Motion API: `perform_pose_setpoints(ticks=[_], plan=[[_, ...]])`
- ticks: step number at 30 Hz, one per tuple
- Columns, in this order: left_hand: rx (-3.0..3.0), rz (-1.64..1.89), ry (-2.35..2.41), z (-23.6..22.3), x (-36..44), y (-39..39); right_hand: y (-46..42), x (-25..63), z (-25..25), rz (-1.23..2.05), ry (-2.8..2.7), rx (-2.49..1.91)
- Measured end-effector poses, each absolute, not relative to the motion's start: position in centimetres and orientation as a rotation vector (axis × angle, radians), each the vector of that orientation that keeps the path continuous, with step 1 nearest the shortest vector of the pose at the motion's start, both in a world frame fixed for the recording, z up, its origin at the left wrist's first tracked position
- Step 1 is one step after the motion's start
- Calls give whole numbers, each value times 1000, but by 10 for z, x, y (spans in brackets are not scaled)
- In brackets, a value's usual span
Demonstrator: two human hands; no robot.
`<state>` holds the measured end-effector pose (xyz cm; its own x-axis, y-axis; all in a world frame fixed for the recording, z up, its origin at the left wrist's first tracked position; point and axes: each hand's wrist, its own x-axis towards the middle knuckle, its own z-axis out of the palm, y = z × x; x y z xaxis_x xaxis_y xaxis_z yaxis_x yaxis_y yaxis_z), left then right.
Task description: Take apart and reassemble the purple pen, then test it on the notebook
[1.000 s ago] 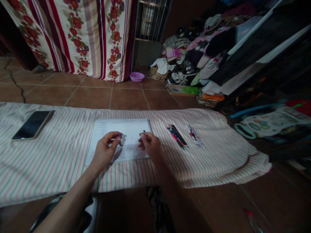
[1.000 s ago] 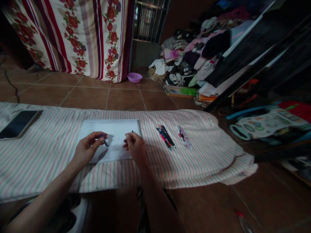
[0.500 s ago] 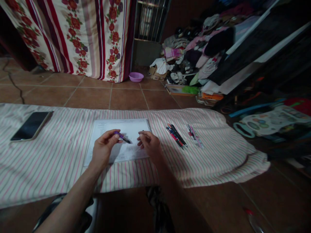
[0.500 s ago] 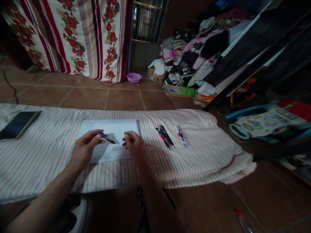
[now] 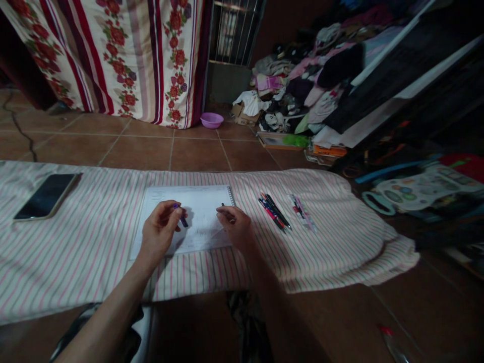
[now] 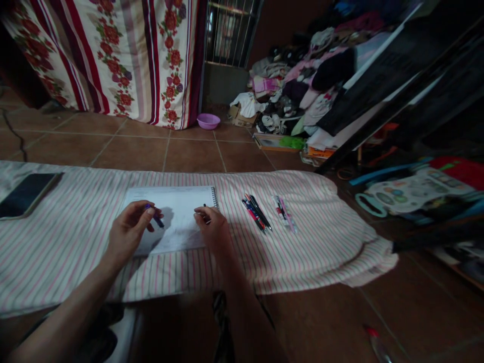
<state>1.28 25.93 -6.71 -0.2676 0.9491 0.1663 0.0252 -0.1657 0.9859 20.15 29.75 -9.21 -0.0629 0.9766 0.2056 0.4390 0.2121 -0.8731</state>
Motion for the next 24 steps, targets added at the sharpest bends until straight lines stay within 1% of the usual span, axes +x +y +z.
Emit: perform_pose_setpoints(ticks=[2,4,9,13,16,24], plan=[[1288,1545,1302,-72,13,259,299,206,-93,678,-1727,-1348],[1371,1564,1282,-78,13,258,300,209,-93,641,-1766,-1359],[1552,1554,1410,-88,16,258,298,209,-90,622,-1769,-1438],[1674,1591,1446,-88,18,258,294,205,-85,679,-1757,-1548],[1704,1610,1454,-88,18,258,291,204,-83,672,-1837,-1604],[1688,1612,1512,-87,18,258,290,206,-86,515,-2008,-1744]])
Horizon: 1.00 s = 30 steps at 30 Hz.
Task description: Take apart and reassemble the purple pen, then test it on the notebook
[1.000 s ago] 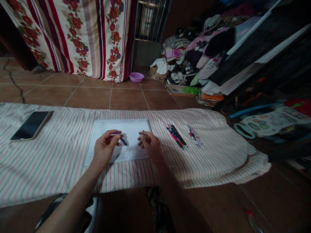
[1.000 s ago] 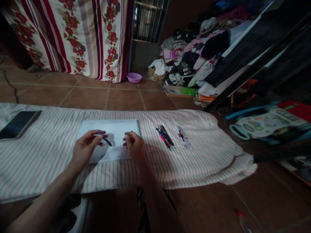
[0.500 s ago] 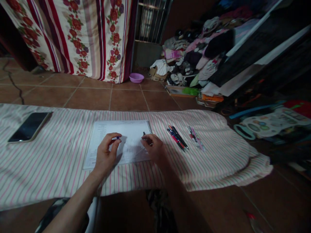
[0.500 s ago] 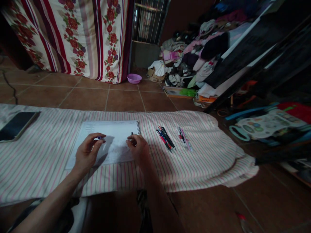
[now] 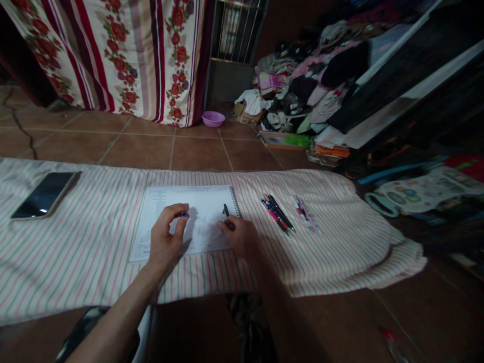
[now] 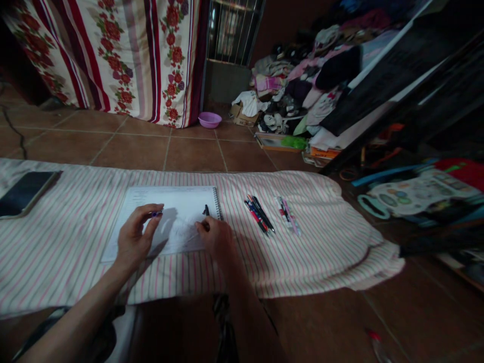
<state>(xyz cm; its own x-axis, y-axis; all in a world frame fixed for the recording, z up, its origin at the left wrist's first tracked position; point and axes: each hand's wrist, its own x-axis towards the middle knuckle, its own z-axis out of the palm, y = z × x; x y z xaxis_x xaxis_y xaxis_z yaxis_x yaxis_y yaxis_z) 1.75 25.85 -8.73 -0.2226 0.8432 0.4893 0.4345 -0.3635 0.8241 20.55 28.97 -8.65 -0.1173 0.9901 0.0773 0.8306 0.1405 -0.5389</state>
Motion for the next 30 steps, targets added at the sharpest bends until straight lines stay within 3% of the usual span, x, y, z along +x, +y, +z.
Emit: perform_pose_setpoints(ticks=[10,19,30], plan=[[1793,1464,1751,-87,19,259,288,207,-83,427,-1967,-1862],[1997,1325,1780,-95,17,259,296,229,-82,495,-1842,-1635],[2106,1185,1666,-96,23,258,285,232,-84,629,-2169,-1505]])
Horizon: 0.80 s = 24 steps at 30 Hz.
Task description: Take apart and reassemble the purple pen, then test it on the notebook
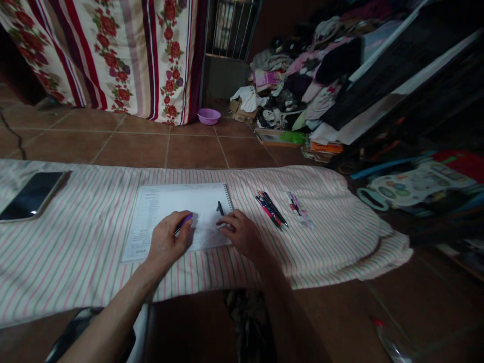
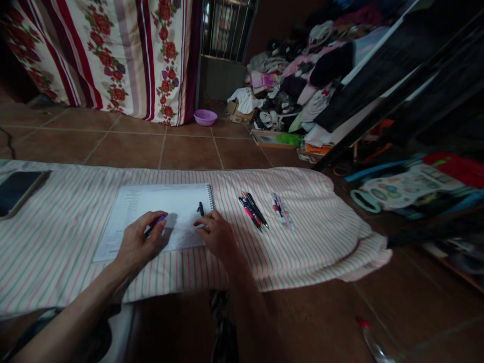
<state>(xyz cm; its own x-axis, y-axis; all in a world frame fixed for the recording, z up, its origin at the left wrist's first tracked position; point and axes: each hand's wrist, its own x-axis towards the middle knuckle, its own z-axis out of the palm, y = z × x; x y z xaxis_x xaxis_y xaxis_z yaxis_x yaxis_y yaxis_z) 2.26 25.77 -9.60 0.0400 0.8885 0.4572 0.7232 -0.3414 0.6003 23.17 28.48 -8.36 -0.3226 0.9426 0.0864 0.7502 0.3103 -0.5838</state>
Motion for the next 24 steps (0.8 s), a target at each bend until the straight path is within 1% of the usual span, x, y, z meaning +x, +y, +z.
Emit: perform_pose_setpoints(ticks=[12,18,21,24], plan=[[2050,1186,1688,-91,23,257,282,226,-86,499,-2298,-1546],[2052,1190,1685,-90,22,257,286,226,-83,373,-2268,-1320],[2042,1225,1696,-89,21,258,288,226,-81,423,-2164,-1261],[2032,1224,1700,-89,20,257,289,225,-80,573,-1998,-1362]])
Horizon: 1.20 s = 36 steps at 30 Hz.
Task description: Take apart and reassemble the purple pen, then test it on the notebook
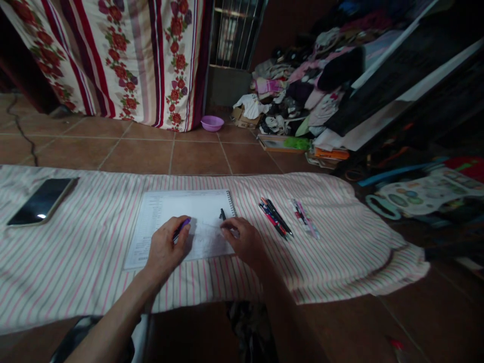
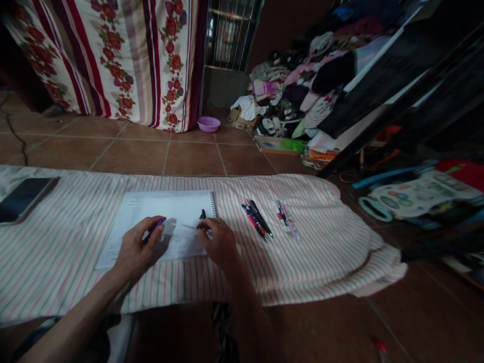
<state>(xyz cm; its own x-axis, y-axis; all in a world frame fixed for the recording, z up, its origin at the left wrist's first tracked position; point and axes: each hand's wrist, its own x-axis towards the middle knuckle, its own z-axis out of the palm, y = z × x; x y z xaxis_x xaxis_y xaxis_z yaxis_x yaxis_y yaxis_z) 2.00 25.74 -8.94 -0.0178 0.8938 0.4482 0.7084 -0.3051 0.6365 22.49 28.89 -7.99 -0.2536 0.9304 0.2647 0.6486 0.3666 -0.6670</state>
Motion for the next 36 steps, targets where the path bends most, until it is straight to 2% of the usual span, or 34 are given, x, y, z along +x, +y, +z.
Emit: perform_pose_setpoints(ticks=[3,8,15,24,31,36], plan=[[2006,1214,1703,-90,20,257,291,223,-82,803,-1765,-1413],[1951,1226,1707,-89,21,259,294,219,-84,1200,-1324,-1255],[1889,1278,1753,-88,20,262,292,208,-64,1523,-885,-1056],[1900,1303,1719,-81,18,257,293,194,-42,1623,-685,-909],[1871,1320,1686,-80,16,253,294,200,-45,1527,-839,-700],[1866,1397,1661,-76,19,254,298,204,-47,1493,-778,-734]])
